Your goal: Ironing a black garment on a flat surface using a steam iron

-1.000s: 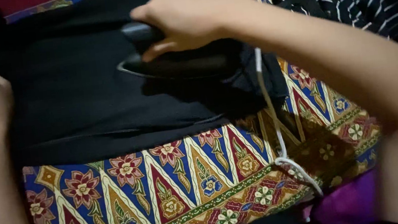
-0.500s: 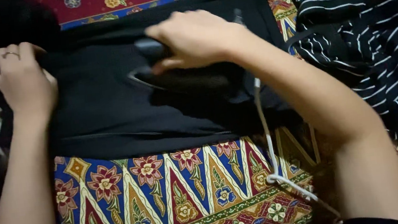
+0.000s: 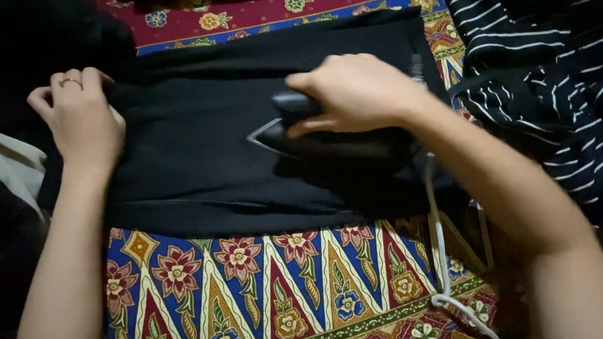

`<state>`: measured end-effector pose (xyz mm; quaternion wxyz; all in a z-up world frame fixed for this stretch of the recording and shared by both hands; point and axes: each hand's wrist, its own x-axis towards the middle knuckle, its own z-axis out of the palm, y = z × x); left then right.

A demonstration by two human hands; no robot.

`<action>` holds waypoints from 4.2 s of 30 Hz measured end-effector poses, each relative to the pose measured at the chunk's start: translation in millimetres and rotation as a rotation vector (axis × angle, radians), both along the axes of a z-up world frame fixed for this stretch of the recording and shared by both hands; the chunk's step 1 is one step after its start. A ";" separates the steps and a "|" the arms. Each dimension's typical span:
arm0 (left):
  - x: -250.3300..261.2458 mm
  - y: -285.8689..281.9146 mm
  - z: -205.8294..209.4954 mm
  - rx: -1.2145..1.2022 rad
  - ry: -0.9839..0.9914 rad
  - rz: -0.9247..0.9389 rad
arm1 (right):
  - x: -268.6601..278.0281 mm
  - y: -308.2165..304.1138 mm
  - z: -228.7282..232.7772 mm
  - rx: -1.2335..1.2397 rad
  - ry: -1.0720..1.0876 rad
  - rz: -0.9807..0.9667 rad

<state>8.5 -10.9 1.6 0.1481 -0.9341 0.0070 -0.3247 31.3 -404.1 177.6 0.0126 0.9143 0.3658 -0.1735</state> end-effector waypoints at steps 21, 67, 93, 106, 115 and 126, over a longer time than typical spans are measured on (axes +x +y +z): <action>1.8 -4.2 -3.4 -0.101 -0.059 -0.059 | 20.9 5.2 -3.8 0.149 0.007 0.048; 17.2 -254.0 100.5 -2.460 0.223 -0.210 | 98.2 -150.4 -152.0 0.492 -0.441 -0.222; -33.6 -79.2 160.5 -0.754 0.932 0.200 | 87.7 -146.9 -125.4 0.424 -0.296 -0.199; 44.1 -215.1 145.4 -0.805 1.049 -0.418 | 98.8 -156.3 -143.6 0.388 -0.307 -0.251; -11.1 -141.4 164.1 -0.748 1.060 -0.215 | 95.9 -156.6 -144.2 0.394 -0.316 -0.250; -43.8 -103.4 169.9 -0.839 1.021 0.055 | 89.7 -163.6 -140.3 0.447 -0.395 -0.204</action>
